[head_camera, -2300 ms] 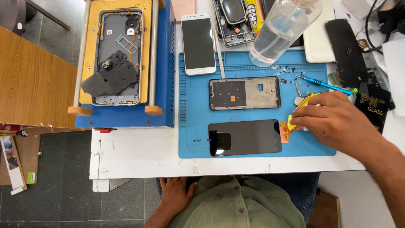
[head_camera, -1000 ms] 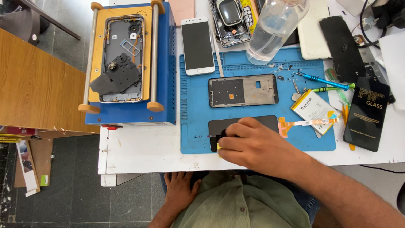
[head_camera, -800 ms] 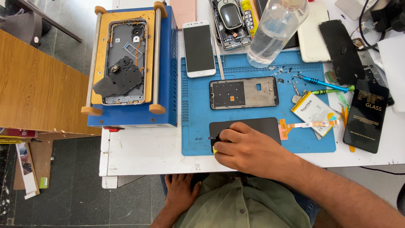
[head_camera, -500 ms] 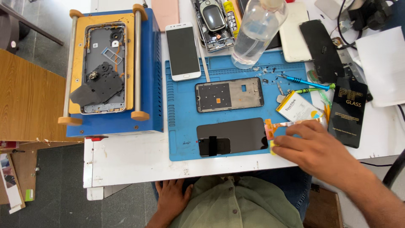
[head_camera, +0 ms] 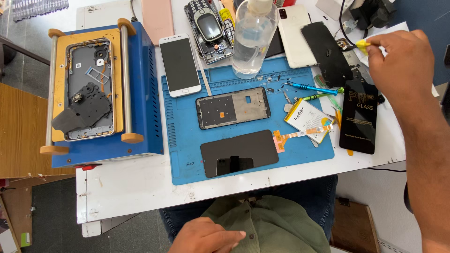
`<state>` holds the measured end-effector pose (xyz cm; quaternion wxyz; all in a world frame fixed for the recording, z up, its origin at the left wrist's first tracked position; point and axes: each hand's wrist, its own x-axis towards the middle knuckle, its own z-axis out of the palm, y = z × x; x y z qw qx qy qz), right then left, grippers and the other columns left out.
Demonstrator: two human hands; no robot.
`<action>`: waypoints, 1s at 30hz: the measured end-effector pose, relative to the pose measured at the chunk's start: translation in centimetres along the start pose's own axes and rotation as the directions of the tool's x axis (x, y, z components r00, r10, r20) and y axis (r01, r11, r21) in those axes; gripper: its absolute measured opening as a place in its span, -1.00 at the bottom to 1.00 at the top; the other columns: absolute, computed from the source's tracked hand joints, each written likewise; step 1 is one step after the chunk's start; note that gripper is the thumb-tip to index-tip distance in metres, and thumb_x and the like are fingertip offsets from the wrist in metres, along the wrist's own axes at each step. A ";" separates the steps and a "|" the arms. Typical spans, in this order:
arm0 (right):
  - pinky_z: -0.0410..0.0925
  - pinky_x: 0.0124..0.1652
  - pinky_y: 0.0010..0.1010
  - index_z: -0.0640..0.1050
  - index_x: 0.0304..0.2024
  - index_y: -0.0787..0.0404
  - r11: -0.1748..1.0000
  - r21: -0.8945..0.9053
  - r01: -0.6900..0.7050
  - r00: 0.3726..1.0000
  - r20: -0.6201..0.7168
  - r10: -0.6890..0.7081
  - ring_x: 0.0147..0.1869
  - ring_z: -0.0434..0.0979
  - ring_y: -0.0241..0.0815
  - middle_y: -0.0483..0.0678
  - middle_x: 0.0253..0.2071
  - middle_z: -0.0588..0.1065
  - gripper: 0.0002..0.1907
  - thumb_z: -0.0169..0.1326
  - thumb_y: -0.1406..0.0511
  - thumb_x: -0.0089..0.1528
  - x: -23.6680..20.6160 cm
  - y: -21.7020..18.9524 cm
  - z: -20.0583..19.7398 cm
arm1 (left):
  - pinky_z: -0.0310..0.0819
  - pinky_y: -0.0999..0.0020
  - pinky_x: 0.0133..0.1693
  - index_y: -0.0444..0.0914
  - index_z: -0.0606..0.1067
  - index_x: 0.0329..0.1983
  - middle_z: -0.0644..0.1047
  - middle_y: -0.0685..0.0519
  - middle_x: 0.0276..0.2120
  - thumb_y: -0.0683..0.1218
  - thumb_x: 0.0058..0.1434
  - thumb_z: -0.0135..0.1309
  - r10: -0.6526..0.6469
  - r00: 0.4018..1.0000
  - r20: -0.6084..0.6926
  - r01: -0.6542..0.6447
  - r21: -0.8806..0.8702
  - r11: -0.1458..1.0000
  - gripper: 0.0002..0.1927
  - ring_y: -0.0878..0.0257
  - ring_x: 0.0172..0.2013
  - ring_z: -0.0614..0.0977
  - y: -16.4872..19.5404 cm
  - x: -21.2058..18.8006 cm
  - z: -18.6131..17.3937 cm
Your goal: The person works at a repair bench disassembling a smartphone. They peel a protective film from a replacement screen, align and press the screen onto the phone body, then open the phone, handle the battery, and use a screwdriver and pry tool on internal components.
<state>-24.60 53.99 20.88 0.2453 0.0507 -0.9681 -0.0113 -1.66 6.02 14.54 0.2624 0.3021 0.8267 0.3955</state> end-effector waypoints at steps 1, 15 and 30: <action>0.42 0.11 -0.19 0.65 0.05 0.25 0.999 -0.028 0.039 0.999 -0.033 -0.040 0.07 0.54 0.00 0.05 -0.03 0.62 -0.81 0.15 0.35 0.41 0.4 0.2 0.3 | 0.59 0.26 -0.23 -0.10 0.70 -0.02 0.72 0.11 -0.35 -0.10 0.30 0.23 0.093 0.986 -0.139 -0.091 0.018 0.996 -0.79 0.32 -0.39 0.73 1.4 0.2 -1.2; 0.55 -0.18 -0.02 0.31 0.40 0.42 0.773 -0.289 -0.565 0.564 0.548 0.618 -0.09 0.68 0.29 0.39 -0.16 0.57 -0.06 0.21 -0.11 0.25 -8.1 -9.5 -5.2 | 0.21 -0.05 0.29 -0.15 0.64 -0.16 0.47 -0.04 0.23 -0.06 0.21 0.33 0.399 0.783 -0.478 -0.286 0.294 0.912 -0.83 -0.03 0.36 0.35 7.3 9.8 -4.6; 0.36 0.19 -0.07 0.26 0.47 0.28 0.897 0.308 -0.318 0.928 0.296 0.227 0.33 0.45 0.19 0.24 0.24 0.42 0.05 0.32 0.09 -0.02 -18.5 -10.5 -12.5 | 0.60 0.40 -0.11 -0.25 0.57 0.07 0.63 0.02 -0.05 -0.07 0.33 0.16 -0.043 0.996 -0.082 -0.018 -0.630 0.776 -0.72 0.24 -0.15 0.68 9.5 10.7 -0.2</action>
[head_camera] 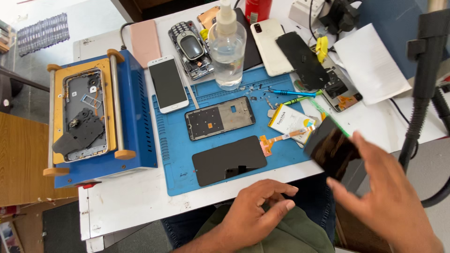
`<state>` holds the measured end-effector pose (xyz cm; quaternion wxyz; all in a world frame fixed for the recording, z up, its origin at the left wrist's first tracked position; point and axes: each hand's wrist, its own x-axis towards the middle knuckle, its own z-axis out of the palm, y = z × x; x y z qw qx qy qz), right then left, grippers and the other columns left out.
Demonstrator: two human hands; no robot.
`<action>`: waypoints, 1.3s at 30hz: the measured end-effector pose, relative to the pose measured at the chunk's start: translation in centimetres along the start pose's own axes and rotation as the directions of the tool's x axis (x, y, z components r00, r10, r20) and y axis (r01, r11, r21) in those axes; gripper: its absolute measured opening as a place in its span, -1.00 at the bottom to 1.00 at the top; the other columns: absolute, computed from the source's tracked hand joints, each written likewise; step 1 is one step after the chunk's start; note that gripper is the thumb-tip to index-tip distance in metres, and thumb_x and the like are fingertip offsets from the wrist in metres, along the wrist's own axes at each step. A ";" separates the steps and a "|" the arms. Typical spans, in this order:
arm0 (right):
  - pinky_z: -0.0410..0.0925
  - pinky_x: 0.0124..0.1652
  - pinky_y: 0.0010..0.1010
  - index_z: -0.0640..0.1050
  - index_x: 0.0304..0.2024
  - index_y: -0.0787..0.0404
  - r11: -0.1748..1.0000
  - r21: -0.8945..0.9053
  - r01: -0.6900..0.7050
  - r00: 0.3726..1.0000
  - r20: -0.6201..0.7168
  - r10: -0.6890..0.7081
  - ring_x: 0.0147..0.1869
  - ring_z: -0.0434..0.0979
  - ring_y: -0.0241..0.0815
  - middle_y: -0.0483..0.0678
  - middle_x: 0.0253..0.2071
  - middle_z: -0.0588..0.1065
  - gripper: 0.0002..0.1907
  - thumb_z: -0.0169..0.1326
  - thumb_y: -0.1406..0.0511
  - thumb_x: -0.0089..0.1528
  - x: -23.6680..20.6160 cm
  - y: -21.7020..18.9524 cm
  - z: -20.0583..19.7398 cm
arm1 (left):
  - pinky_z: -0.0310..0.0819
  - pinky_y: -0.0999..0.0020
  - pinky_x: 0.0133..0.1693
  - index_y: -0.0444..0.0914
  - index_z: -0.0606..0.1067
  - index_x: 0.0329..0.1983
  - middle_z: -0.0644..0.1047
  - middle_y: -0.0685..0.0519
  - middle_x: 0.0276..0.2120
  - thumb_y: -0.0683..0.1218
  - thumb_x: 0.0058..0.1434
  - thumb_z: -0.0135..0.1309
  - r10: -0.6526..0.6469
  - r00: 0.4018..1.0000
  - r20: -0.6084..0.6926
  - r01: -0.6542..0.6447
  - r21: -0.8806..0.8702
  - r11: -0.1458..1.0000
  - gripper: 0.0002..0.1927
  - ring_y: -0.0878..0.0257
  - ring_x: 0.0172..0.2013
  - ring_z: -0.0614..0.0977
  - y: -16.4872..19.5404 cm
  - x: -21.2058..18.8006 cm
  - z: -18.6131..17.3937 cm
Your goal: The person works at a repair bench disassembling a smartphone. They peel a protective film from a replacement screen, align and press the screen onto the phone body, then open the phone, handle the battery, and use a screwdriver and pry tool on internal components.
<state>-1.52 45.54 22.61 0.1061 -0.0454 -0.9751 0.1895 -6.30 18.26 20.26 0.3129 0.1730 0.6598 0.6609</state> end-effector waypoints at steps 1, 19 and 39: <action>0.32 0.23 -0.07 0.27 0.46 0.25 0.995 0.007 0.098 0.993 0.063 -0.099 0.34 0.44 0.13 0.18 0.26 0.42 0.06 0.32 0.06 -0.03 -1.2 0.3 0.5 | 0.58 0.42 -0.12 -0.25 0.53 0.12 0.62 0.02 -0.05 -0.05 0.35 0.12 -0.070 0.997 0.017 0.072 -0.180 0.981 -0.68 0.27 -0.15 0.68 -0.7 -0.3 0.2; 0.08 0.42 0.21 0.30 0.42 0.00 0.893 -0.060 0.446 0.885 0.177 -0.430 0.51 0.25 -0.12 -0.08 0.39 0.33 -0.08 0.14 -0.13 0.06 -6.1 1.4 11.4 | 0.61 0.51 -0.32 -0.43 0.61 0.01 0.66 -0.06 -0.31 -0.14 0.35 0.20 -0.325 0.941 -0.090 0.262 -0.414 0.872 -0.73 0.40 -0.36 0.67 -5.7 -5.3 -3.1; 0.26 0.31 0.13 0.36 0.36 -0.11 0.884 -0.047 0.466 0.858 0.266 -0.438 0.48 0.30 0.00 0.00 0.31 0.35 -0.09 0.24 -0.17 0.01 -7.3 3.0 13.6 | 0.65 0.46 -0.36 -0.43 0.66 -0.22 0.68 -0.13 -0.43 -0.23 0.27 0.27 -0.366 0.921 -0.134 0.241 -0.543 0.804 -0.88 0.29 -0.41 0.72 -8.5 -7.3 -4.4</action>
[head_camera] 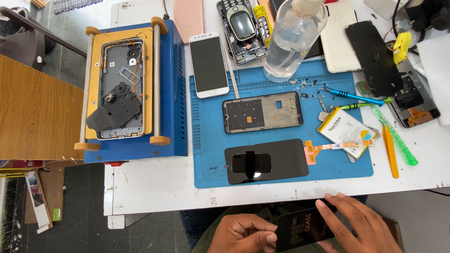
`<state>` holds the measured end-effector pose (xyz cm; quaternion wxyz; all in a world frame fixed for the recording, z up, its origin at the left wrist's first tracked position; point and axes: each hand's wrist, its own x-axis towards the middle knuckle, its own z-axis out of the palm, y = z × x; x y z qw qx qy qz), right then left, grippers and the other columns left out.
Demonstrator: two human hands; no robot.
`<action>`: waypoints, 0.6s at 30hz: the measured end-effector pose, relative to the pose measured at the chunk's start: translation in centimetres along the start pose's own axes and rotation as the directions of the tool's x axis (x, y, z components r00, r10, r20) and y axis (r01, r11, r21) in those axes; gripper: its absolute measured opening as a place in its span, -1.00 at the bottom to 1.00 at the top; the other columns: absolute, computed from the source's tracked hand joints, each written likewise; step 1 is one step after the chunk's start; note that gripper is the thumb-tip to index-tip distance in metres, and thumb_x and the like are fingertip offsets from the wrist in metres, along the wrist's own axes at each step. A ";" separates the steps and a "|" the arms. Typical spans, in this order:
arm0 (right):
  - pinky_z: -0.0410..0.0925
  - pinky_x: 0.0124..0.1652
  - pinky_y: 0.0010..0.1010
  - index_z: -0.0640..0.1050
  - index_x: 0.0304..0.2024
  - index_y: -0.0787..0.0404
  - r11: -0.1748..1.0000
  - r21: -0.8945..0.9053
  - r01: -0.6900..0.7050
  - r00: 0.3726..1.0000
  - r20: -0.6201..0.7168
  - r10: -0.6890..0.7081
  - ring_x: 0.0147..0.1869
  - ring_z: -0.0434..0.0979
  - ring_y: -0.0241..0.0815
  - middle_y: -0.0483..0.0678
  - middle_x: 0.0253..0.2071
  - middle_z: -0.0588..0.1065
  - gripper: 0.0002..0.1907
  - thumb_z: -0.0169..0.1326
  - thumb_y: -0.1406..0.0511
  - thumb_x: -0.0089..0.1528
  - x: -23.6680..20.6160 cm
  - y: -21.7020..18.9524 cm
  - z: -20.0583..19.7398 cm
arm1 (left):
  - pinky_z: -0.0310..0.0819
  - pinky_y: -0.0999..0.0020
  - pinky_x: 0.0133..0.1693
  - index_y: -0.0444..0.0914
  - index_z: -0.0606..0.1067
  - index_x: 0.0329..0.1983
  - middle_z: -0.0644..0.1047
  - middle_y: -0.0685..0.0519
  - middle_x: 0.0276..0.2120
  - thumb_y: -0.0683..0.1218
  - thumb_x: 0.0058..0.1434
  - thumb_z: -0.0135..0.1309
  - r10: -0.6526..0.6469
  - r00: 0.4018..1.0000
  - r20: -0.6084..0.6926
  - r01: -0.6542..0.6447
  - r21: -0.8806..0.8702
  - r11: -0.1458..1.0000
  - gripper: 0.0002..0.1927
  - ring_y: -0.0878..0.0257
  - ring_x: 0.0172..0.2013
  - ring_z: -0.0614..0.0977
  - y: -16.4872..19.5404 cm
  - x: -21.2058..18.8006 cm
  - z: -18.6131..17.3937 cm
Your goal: The person works at a repair bench disassembling a smartphone. They peel a protective film from a replacement screen, align and press the screen onto the phone body, then open the phone, handle the battery, and use a screwdriver and pry tool on internal components.
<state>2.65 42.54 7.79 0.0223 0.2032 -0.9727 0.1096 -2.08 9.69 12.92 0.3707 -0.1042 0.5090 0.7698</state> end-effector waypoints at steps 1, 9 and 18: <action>0.26 0.31 0.13 0.36 0.37 -0.10 1.000 0.008 0.002 1.000 0.003 -0.002 0.48 0.30 0.01 0.00 0.31 0.35 -0.08 0.25 -0.17 0.00 0.0 -0.1 -0.1 | 0.65 0.46 -0.35 -0.43 0.66 -0.23 0.68 -0.13 -0.42 -0.23 0.27 0.27 -0.020 1.000 -0.007 0.020 0.005 1.000 -0.89 0.29 -0.41 0.72 0.2 -0.1 0.0; 0.23 0.35 0.15 0.35 0.36 -0.11 0.999 0.027 0.030 0.999 -0.046 -0.029 0.48 0.29 0.00 0.00 0.33 0.33 -0.09 0.27 -0.14 0.00 1.2 -0.7 -0.3 | 0.66 0.47 -0.31 -0.42 0.65 -0.22 0.67 -0.10 -0.42 -0.25 0.28 0.26 -0.031 0.999 0.006 0.031 0.058 0.998 -0.91 0.32 -0.38 0.71 1.3 -0.2 -0.6; 0.15 0.37 0.14 0.32 0.41 -0.16 0.997 0.008 0.074 0.992 -0.105 -0.073 0.53 0.21 -0.03 -0.04 0.33 0.32 -0.22 -0.01 -0.25 0.22 2.7 -1.0 0.0 | 0.64 0.47 -0.32 -0.43 0.64 -0.20 0.69 -0.11 -0.39 -0.24 0.29 0.24 -0.006 1.000 0.030 0.005 0.050 0.999 -0.89 0.30 -0.36 0.73 0.1 0.6 -2.3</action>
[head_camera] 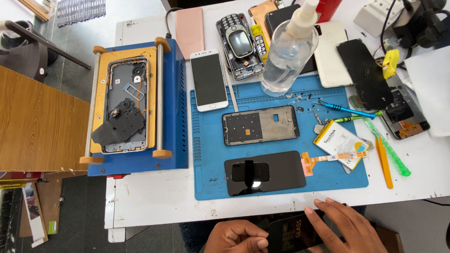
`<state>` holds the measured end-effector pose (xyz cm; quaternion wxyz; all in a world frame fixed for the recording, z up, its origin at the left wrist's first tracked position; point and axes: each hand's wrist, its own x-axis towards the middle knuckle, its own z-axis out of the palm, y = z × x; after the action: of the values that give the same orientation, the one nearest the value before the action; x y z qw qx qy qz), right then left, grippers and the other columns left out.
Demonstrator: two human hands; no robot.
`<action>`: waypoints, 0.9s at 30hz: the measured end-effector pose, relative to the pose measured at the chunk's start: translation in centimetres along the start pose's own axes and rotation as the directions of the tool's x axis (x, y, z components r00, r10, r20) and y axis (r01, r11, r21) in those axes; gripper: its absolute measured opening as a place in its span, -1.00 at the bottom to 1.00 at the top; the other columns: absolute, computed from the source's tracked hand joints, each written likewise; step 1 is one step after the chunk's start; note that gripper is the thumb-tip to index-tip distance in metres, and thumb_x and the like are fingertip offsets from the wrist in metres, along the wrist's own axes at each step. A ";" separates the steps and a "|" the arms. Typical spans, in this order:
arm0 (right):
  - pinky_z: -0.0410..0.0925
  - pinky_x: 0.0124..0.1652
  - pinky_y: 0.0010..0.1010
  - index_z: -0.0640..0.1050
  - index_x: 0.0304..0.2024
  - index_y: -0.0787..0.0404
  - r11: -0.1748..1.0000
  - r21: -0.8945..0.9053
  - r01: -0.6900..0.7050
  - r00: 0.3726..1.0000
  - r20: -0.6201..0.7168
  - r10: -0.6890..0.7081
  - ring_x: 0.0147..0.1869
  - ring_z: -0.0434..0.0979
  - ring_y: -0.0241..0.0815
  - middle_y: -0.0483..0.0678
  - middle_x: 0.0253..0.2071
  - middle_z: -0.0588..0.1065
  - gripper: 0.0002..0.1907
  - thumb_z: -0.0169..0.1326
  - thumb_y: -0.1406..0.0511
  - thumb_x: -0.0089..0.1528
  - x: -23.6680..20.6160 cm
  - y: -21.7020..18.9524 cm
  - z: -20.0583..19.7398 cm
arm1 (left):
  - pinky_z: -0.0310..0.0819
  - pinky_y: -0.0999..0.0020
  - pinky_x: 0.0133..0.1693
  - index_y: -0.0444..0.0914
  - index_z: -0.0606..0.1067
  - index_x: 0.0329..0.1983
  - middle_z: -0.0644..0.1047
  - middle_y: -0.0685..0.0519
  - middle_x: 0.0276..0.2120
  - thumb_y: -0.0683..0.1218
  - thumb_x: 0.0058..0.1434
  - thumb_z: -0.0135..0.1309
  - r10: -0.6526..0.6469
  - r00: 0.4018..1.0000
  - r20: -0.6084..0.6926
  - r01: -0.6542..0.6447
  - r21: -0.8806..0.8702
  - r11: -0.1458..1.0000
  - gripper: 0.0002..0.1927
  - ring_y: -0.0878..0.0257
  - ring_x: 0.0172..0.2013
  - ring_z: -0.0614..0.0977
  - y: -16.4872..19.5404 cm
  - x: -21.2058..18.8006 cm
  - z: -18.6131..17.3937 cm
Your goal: The person works at a repair bench disassembling a smartphone. They peel a protective film from a replacement screen, align and press the screen onto the phone body, then open the phone, handle the battery, and use a screwdriver and pry tool on internal components.
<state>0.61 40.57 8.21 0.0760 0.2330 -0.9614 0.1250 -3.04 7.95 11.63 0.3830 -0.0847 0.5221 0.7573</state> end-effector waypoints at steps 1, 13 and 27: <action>0.16 0.33 0.15 0.33 0.37 -0.16 1.000 0.017 -0.022 1.000 0.019 0.022 0.48 0.22 -0.02 -0.02 0.29 0.33 -0.25 -0.01 -0.23 0.19 0.0 0.1 0.0 | 0.66 0.46 -0.30 -0.43 0.64 -0.19 0.69 -0.12 -0.39 -0.24 0.29 0.24 0.007 1.000 0.002 -0.007 0.006 1.000 -0.89 0.30 -0.35 0.74 -0.2 0.1 -0.1; 0.15 0.36 0.13 0.33 0.40 -0.23 0.998 -0.060 0.013 1.000 -0.027 -0.015 0.51 0.22 -0.05 -0.06 0.29 0.33 -0.27 -0.02 -0.22 0.23 0.0 0.7 -0.5 | 0.69 0.41 -0.30 -0.43 0.62 -0.20 0.68 -0.13 -0.40 -0.22 0.29 0.22 0.020 1.000 -0.007 -0.020 -0.004 1.000 -0.88 0.27 -0.37 0.75 -0.6 0.6 0.1; 0.23 0.36 0.13 0.38 0.39 -0.03 0.971 0.235 -0.037 0.997 0.081 0.018 0.47 0.32 0.04 0.03 0.33 0.34 -0.10 0.35 -0.02 0.03 0.9 0.6 -2.0 | 0.65 0.43 -0.29 -0.43 0.60 -0.19 0.65 -0.07 -0.39 -0.21 0.36 0.16 0.035 0.998 0.055 -0.033 -0.034 0.999 -0.86 0.30 -0.35 0.71 2.3 -0.3 1.6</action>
<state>-0.30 41.25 10.22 0.0083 0.2318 -0.9451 0.2301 -3.88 8.82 14.16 0.3829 -0.0609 0.4998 0.7745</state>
